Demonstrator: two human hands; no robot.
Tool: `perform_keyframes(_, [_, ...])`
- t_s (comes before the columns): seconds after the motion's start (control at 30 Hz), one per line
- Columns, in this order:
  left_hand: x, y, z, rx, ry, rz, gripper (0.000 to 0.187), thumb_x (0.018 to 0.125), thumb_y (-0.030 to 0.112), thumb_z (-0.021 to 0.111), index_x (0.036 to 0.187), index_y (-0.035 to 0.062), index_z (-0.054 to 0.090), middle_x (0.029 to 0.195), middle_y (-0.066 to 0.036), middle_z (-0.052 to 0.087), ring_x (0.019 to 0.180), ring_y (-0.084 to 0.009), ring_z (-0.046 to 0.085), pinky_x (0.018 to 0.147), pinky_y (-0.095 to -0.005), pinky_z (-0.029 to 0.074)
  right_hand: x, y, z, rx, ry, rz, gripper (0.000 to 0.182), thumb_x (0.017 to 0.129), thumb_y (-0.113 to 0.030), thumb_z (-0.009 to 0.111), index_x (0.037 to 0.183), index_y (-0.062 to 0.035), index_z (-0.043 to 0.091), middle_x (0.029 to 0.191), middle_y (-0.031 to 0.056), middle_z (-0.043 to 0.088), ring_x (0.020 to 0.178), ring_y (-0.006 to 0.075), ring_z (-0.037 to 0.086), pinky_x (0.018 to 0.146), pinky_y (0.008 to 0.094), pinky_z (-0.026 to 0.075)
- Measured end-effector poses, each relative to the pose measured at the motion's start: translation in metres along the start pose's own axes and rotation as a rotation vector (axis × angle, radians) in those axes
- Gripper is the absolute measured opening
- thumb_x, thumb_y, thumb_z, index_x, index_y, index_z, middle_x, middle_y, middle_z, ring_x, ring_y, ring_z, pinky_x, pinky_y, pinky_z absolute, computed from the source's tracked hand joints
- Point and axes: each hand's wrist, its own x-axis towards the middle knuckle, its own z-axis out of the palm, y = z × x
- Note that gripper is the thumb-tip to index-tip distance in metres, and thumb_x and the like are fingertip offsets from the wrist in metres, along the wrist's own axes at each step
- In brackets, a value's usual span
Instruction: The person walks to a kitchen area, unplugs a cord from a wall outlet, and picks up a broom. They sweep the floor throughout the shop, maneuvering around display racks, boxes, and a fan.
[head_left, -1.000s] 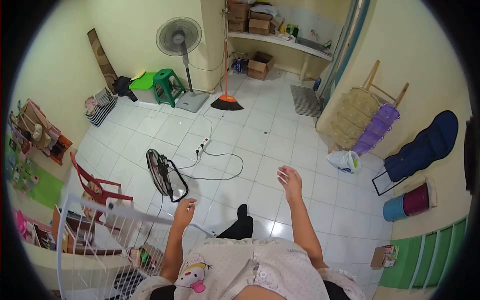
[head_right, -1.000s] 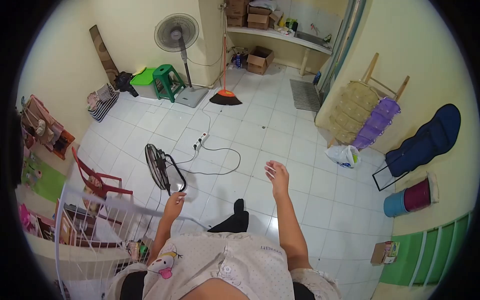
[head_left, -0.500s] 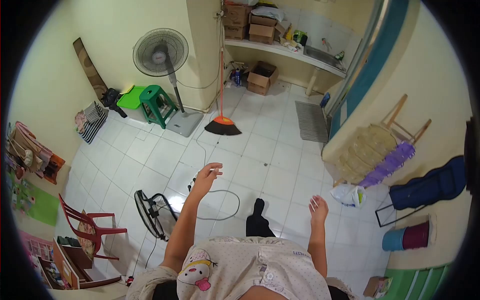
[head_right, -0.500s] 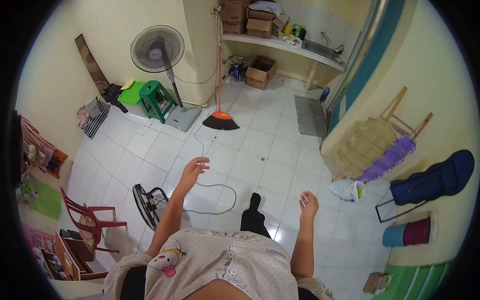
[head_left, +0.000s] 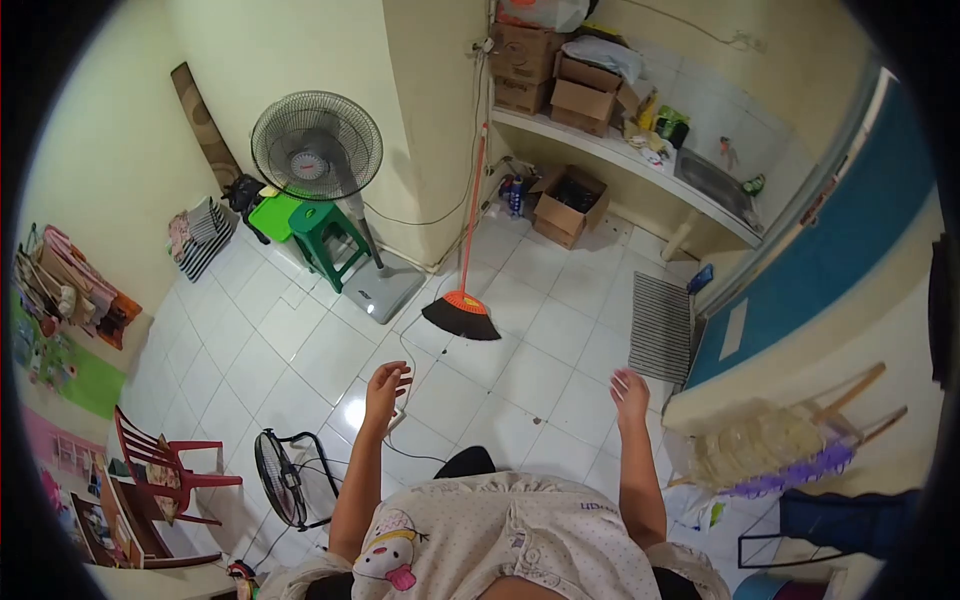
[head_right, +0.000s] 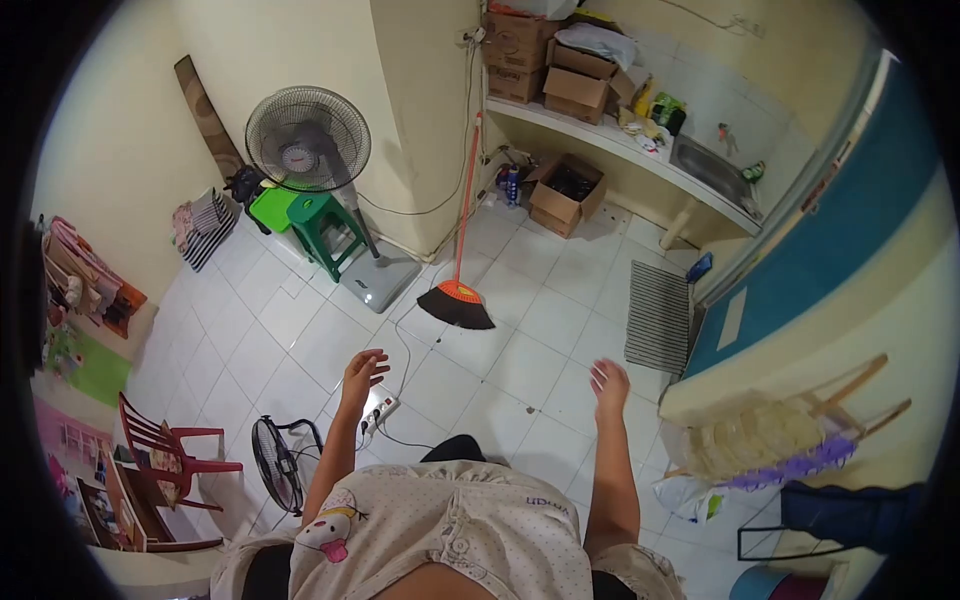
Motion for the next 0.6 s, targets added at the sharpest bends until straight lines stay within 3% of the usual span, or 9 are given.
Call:
perform_keyframes(0.2, [0.123,-0.011,0.013,-0.077,0.114,-0.106,0.025,0.094,0.020,0.046,0.115,0.0096,0.056,0.110,-0.007,0.063,0.098,-0.0186,0.061,0.081,-0.0336,0.046,0.116,-0.024,0.169,-0.070,-0.297,0.012,0.023,0.092,-0.021,0.049,0.108,-0.0064,0.057,0.103,0.0085,0.064,0.092,0.0197,0.062,0.080,0.0322,0.047])
perform_keyframes(0.37, [0.260,0.026,0.027,-0.097,0.181,-0.106,0.026,0.095,0.022,0.045,0.115,0.0095,0.056,0.110,-0.008,0.063,0.098,-0.0198,0.061,0.083,-0.0360,0.046,0.191,-0.046,0.254,-0.168,-0.335,0.128,0.023,0.093,-0.022,0.049,0.108,-0.0066,0.056,0.105,0.0086,0.063,0.096,0.0207,0.061,0.081,0.0338,0.048])
perform_keyframes(0.6, [0.455,0.127,0.085,-0.013,-0.045,0.116,0.028,0.095,0.022,0.046,0.117,0.0062,0.055,0.110,-0.007,0.063,0.099,-0.0183,0.060,0.085,-0.0311,0.045,0.326,-0.085,0.317,-0.294,-0.286,-0.008,0.024,0.093,-0.023,0.048,0.107,-0.0062,0.057,0.106,0.0088,0.064,0.096,0.0197,0.061,0.081,0.0336,0.047])
